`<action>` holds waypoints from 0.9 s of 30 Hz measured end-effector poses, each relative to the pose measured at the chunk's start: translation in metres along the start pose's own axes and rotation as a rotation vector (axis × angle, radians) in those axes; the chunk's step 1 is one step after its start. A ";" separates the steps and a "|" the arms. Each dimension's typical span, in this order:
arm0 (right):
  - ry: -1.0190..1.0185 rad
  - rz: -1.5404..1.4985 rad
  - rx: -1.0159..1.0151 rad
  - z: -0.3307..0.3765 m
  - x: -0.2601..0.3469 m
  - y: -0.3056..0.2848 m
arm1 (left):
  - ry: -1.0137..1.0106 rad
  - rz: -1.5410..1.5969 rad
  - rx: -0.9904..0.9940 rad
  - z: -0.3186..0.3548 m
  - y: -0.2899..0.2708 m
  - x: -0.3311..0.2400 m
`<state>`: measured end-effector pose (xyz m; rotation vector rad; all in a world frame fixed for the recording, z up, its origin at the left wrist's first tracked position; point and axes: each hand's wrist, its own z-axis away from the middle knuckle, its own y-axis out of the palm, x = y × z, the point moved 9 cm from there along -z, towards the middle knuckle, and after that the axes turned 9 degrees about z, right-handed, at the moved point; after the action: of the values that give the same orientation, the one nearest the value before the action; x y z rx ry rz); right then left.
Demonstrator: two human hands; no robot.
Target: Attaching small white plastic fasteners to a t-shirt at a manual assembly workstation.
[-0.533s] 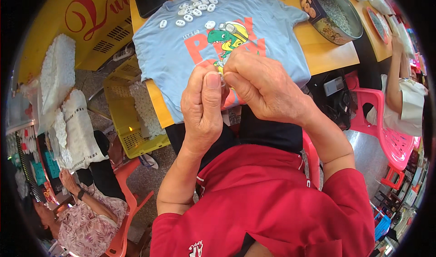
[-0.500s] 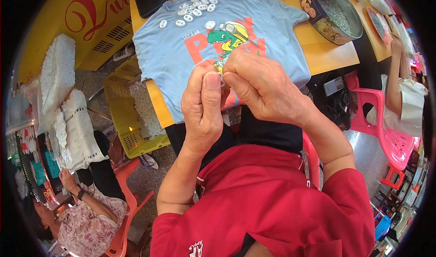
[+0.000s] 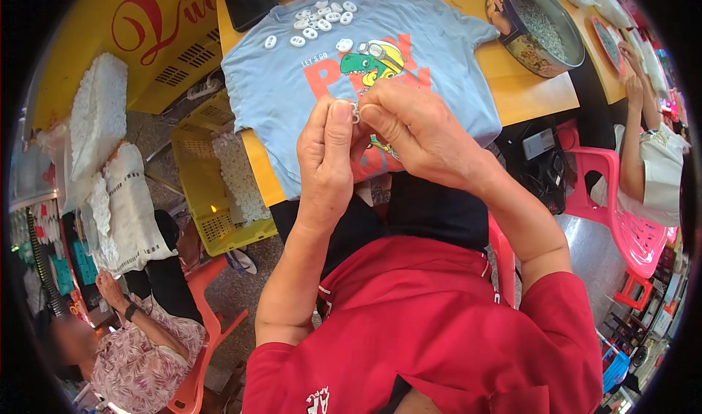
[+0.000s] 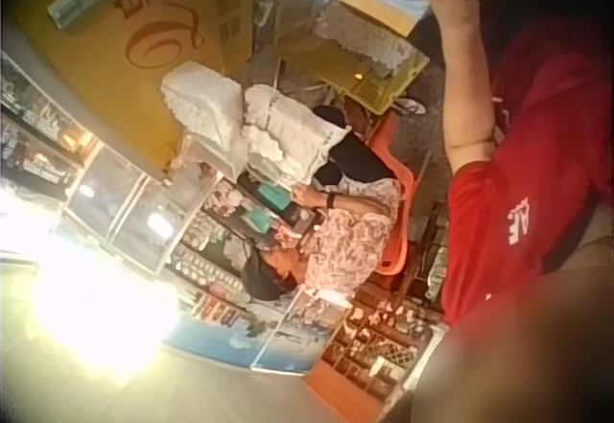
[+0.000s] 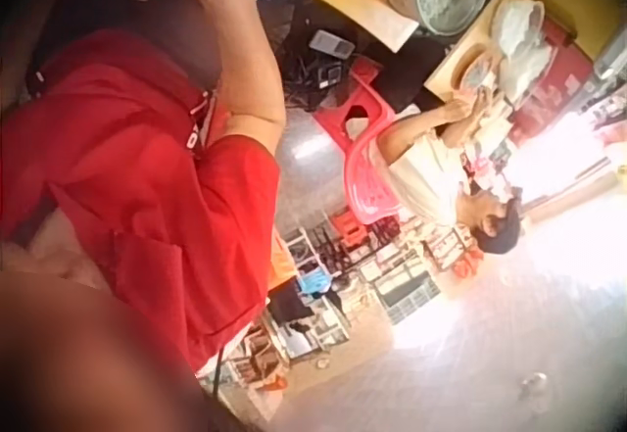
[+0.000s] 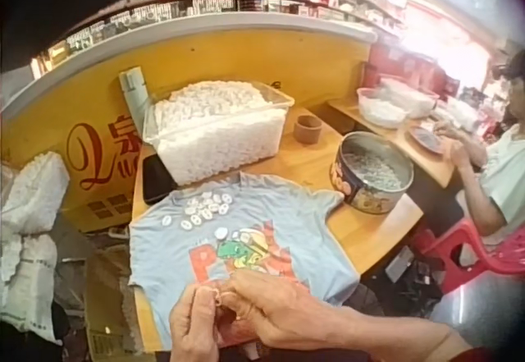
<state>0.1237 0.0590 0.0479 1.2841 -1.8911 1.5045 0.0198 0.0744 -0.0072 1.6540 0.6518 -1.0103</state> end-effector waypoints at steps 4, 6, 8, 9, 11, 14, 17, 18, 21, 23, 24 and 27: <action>-0.072 -0.002 0.079 -0.001 0.001 -0.004 | -0.041 0.108 0.000 0.002 0.001 0.000; -0.108 0.027 0.072 -0.002 0.003 -0.006 | -0.028 0.109 0.005 0.002 0.004 -0.003; -0.266 0.226 0.044 -0.002 0.018 -0.008 | -0.014 0.111 0.011 0.002 0.003 -0.005; -0.272 0.226 0.049 -0.003 0.019 -0.009 | -0.015 0.100 0.041 0.003 0.004 -0.004; -0.305 0.289 0.091 -0.001 0.022 -0.008 | -0.010 0.090 0.067 0.004 0.007 -0.005; -0.313 0.245 0.125 0.000 0.024 -0.009 | -0.031 0.104 0.091 0.009 0.014 -0.006; -0.340 0.246 0.117 0.001 0.030 -0.011 | -0.049 0.089 0.080 0.012 0.016 -0.006; -0.344 0.247 0.123 0.002 0.031 -0.011 | -0.021 0.049 0.101 0.012 0.018 -0.009; -0.388 0.263 0.077 0.003 0.035 -0.014 | 0.016 0.007 0.127 0.014 0.020 -0.015; -0.419 0.254 0.070 0.003 0.038 -0.015 | 0.024 0.008 0.133 0.015 0.020 -0.016; -0.423 0.252 0.076 0.004 0.039 -0.014 | 0.031 0.023 0.139 0.015 0.022 -0.017; -0.430 0.225 0.073 0.005 0.040 -0.014 | 0.028 0.037 0.141 0.018 0.023 -0.017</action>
<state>0.1169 0.0382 0.0841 1.5724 -2.3348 1.5051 0.0249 0.0515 0.0172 1.7995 0.5765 -1.0280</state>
